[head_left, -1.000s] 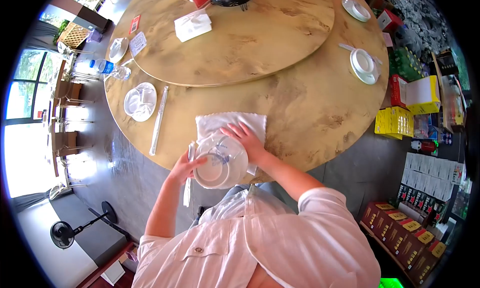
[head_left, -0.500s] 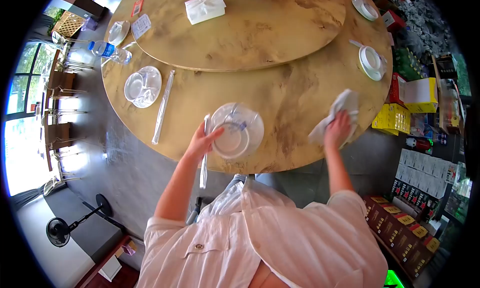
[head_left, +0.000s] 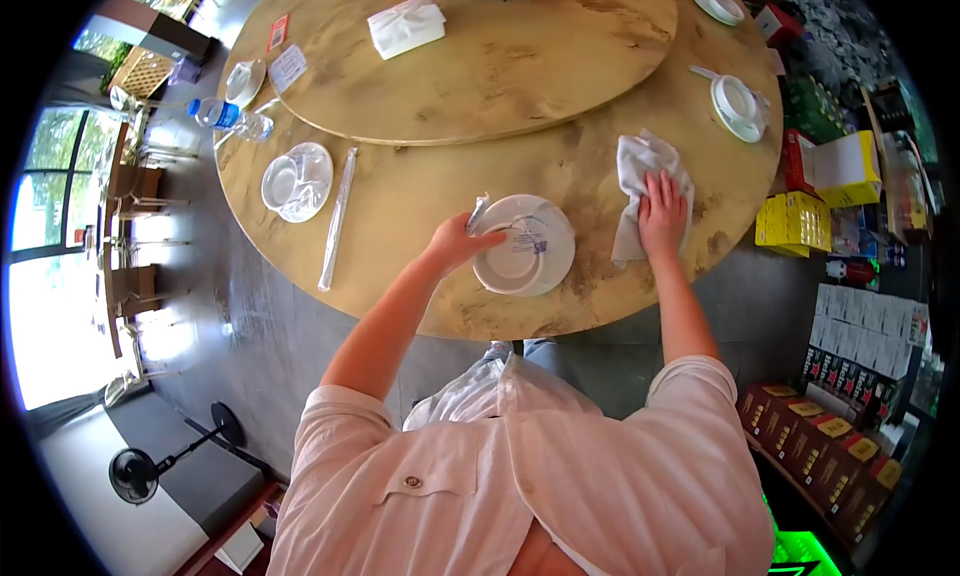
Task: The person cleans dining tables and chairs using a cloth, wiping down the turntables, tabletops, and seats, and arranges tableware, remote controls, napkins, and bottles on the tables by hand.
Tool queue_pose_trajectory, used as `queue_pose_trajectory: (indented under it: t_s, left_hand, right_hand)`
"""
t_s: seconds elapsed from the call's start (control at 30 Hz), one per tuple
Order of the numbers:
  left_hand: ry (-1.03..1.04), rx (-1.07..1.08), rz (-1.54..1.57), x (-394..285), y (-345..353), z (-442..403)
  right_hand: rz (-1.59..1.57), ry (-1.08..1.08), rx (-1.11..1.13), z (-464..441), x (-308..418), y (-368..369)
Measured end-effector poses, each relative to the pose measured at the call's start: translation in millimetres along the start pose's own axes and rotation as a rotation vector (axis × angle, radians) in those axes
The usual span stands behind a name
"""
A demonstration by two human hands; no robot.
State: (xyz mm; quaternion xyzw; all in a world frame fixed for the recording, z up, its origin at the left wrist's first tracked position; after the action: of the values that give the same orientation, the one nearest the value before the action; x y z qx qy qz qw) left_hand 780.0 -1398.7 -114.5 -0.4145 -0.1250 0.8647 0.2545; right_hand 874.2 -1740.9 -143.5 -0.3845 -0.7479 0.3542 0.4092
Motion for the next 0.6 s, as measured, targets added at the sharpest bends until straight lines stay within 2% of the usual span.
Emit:
queue_pose_trajectory:
  t_s: [0.1,0.17,0.2,0.27,0.33,0.37,0.43,0.53,0.57,0.6]
  left_hand:
    - [-0.006,-0.062,-0.171,-7,2,6]
    - [0.086,-0.533,-0.601,-32,-9,28]
    - [0.105,-0.528,-0.598,-46,-8,33]
    - [0.457,-0.611,-0.484,-87,2,50]
    - [1.016,-0.587,-0.604,-131,34,67]
    - [1.169,-0.48,-0.635,-149,51,76]
    - [1.376,-0.484,-0.858,-171,90,87]
    - [1.35,-0.279,-0.909,-157,141,65]
    - [1.33,-0.292,-0.911,-151,147,57]
    - [1.194,-0.224,-0.928,-138,151,47]
  right_hand:
    - [0.046,0.048,0.005,32,9,-14]
    - [0.067,0.067,0.016,57,12,-29]
    - [0.046,0.063,0.056,68,11,-37]
    - [0.041,0.056,0.095,77,4,-50]
    - [-0.016,0.039,0.133,72,0,-53]
    - [-0.036,0.033,0.149,68,-5,-53]
    - [-0.058,-0.005,0.162,58,-20,-55]
    - [-0.111,-0.094,0.164,35,-44,-46]
    - [-0.115,-0.104,0.162,24,-50,-48]
    - [-0.115,-0.109,0.165,18,-58,-50]
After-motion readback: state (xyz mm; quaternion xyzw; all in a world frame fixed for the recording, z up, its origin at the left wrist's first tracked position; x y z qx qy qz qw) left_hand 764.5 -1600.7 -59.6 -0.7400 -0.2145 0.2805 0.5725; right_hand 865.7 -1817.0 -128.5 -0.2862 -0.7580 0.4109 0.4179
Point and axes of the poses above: each hand's wrist, its own z-axis away from the middle knuckle, its own y-axis out of the palm, x = y × z, the point moved 3 cm from there along -z, towards the middle knuckle, and after that the axes turned 14 degrees about -z, right-handed, at the moved point
